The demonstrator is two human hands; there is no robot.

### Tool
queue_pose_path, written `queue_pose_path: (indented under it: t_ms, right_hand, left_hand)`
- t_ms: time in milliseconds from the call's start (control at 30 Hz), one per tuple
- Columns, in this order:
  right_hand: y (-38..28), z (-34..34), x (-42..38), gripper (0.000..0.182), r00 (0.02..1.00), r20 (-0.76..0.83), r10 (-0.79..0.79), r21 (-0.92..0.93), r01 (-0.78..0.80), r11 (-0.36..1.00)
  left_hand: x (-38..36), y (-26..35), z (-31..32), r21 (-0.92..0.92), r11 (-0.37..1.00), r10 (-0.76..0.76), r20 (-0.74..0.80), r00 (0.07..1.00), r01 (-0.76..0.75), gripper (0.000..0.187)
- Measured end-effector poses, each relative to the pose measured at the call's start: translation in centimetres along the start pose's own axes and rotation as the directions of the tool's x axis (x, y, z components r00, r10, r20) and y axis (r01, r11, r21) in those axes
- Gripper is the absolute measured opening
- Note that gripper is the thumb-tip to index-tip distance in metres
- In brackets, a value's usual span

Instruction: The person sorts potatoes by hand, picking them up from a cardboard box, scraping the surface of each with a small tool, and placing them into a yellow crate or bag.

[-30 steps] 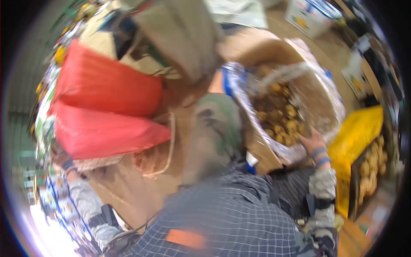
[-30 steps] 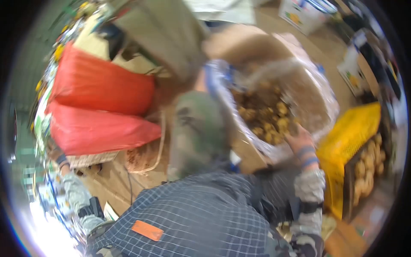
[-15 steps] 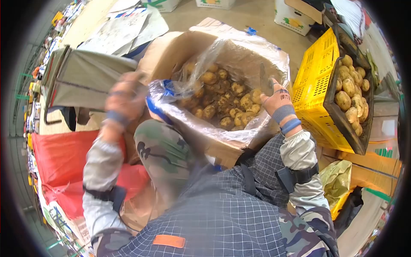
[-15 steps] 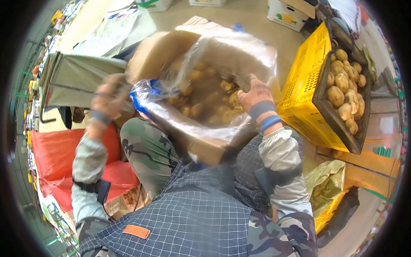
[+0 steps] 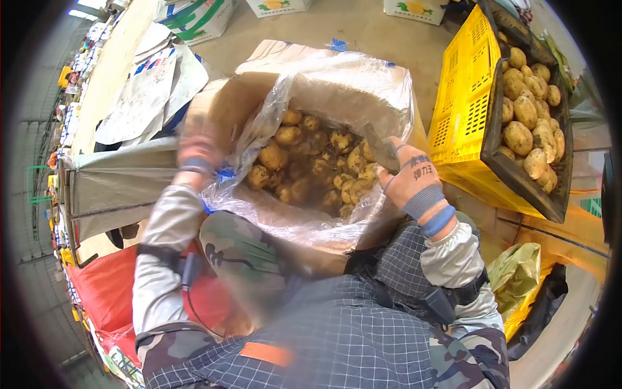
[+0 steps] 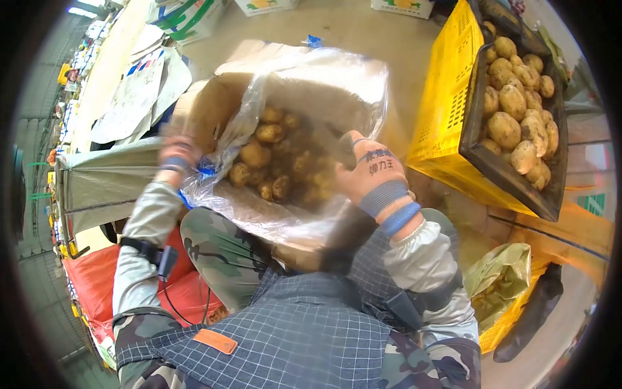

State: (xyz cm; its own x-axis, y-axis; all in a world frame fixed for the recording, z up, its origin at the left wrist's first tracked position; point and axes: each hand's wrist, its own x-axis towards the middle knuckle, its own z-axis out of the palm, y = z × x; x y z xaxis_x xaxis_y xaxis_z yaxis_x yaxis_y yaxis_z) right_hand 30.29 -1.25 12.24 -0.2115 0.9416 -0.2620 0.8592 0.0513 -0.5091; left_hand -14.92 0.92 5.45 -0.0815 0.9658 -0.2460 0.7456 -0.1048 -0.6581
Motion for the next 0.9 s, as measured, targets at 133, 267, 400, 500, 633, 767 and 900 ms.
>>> queue_pose_path:
  t_ms: [133, 267, 400, 500, 633, 767, 900]
  right_hand:
    - [-0.1, 0.4, 0.9, 0.059, 0.986, -0.098, -0.132, 0.069, 0.139, 0.988]
    - [-1.6, 0.7, 1.9, 0.057, 0.986, -0.038, -0.165, 0.161, 0.169, 0.972]
    - [-2.4, 0.7, 1.7, 0.051, 0.988, 0.071, -0.134, 0.112, 0.126, 0.986]
    - [-1.6, 0.6, 0.8, 0.035, 0.984, 0.102, -0.146, 0.054, 0.141, 0.989]
    - [-0.5, 0.5, 0.1, 0.035, 0.989, 0.022, -0.145, 0.024, 0.144, 0.989]
    - [-1.0, -0.1, 1.0, 0.035, 0.986, 0.111, -0.121, 0.123, 0.107, 0.987]
    - [-1.4, 0.0, 0.7, 0.037, 0.989, 0.113, -0.100, 0.129, 0.085, 0.988]
  left_hand:
    - [-0.6, -10.0, -6.3, -0.095, 0.831, -0.554, -0.052, 0.831, 0.548, 0.054]
    - [0.7, -3.0, -1.0, -0.432, 0.888, -0.002, -0.346, 0.938, -0.157, 0.049]
    - [1.3, 11.2, -3.1, -0.224, 0.648, 0.716, -0.146, 0.683, -0.727, 0.051]
    - [5.1, 14.6, 5.1, -0.213, 0.610, 0.784, 0.022, 0.620, -0.763, 0.049]
    - [8.5, 16.1, 5.8, -0.089, 0.615, 0.774, 0.257, 0.578, -0.784, 0.045]
    - [10.4, 17.5, 10.6, -0.157, 0.745, 0.667, 0.158, 0.728, -0.648, 0.054]
    - [6.3, 13.2, 1.5, -0.376, 0.760, 0.604, 0.107, 0.789, -0.531, 0.076]
